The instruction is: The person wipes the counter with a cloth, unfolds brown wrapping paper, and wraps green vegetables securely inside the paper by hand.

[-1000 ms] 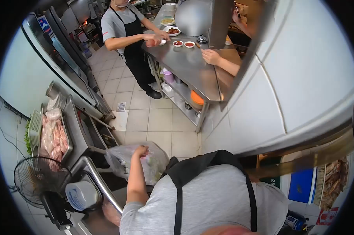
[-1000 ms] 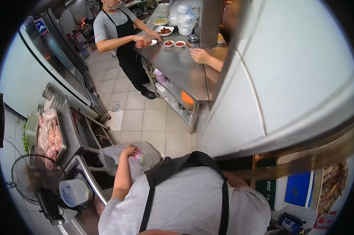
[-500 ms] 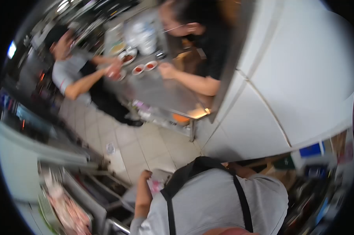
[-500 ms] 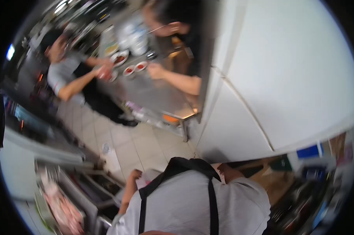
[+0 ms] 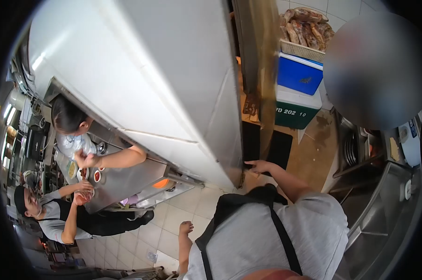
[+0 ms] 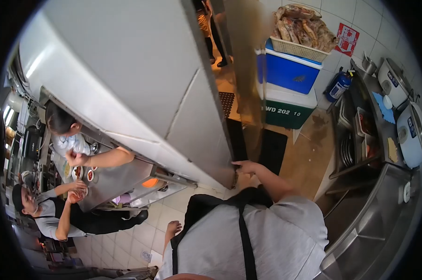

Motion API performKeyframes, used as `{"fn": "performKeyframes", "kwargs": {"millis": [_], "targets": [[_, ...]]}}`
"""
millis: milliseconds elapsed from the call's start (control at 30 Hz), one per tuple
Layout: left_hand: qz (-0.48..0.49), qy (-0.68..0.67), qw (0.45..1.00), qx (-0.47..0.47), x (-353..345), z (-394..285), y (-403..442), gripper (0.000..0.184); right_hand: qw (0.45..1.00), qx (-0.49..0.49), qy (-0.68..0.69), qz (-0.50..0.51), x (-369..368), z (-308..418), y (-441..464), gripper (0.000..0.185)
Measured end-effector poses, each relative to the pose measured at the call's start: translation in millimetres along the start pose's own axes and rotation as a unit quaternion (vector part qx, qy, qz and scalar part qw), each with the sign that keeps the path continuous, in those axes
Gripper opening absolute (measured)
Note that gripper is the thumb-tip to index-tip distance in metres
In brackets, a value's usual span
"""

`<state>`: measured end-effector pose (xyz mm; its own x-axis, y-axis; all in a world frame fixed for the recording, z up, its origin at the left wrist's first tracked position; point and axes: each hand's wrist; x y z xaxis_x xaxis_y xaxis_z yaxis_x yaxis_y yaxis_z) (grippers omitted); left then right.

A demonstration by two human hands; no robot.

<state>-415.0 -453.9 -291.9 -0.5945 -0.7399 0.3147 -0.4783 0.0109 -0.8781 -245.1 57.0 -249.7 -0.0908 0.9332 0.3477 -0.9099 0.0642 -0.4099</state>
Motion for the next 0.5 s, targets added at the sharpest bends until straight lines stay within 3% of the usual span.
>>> {"fn": "performKeyframes", "kwargs": {"millis": [167, 200, 267, 333, 367, 467, 500], "targets": [[-0.035, -0.043, 0.998, 0.031, -48, -2, -11, 0.026, 0.981, 0.149, -0.043, 0.119, 49, 61, -19, 0.074], [-0.041, -0.067, 0.996, 0.04, -58, 0, -16, 0.025, 0.977, 0.14, -0.06, 0.152, 65, 95, -43, 0.068], [-0.06, -0.118, 0.988, 0.076, -86, 3, -19, 0.023, 0.939, 0.245, -0.067, 0.234, 94, 101, -57, 0.055], [-0.059, -0.149, 0.983, 0.091, -118, 6, -25, 0.02, 0.91, 0.319, -0.072, 0.254, 150, 148, -110, 0.042], [-0.054, -0.154, 0.982, 0.098, -135, 6, -30, 0.02, 0.9, 0.346, 0.01, 0.266, 178, 150, -126, 0.038], [-0.045, -0.129, 0.985, 0.105, -180, 5, -47, 0.022, 0.91, 0.383, 0.106, 0.122, 259, 148, -171, 0.034], [-0.04, -0.116, 0.987, 0.103, -195, -1, -52, 0.023, 0.922, 0.354, 0.143, 0.06, 285, 146, -186, 0.032]]}}
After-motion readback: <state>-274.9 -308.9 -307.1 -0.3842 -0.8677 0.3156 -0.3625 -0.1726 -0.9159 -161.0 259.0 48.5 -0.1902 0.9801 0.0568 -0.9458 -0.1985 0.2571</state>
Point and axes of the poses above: each hand's wrist, its own y-axis towards the middle knuckle, its own x-axis out of the back of the hand, z = x × y, and after that the axes turned 9 degrees about x, right-handed
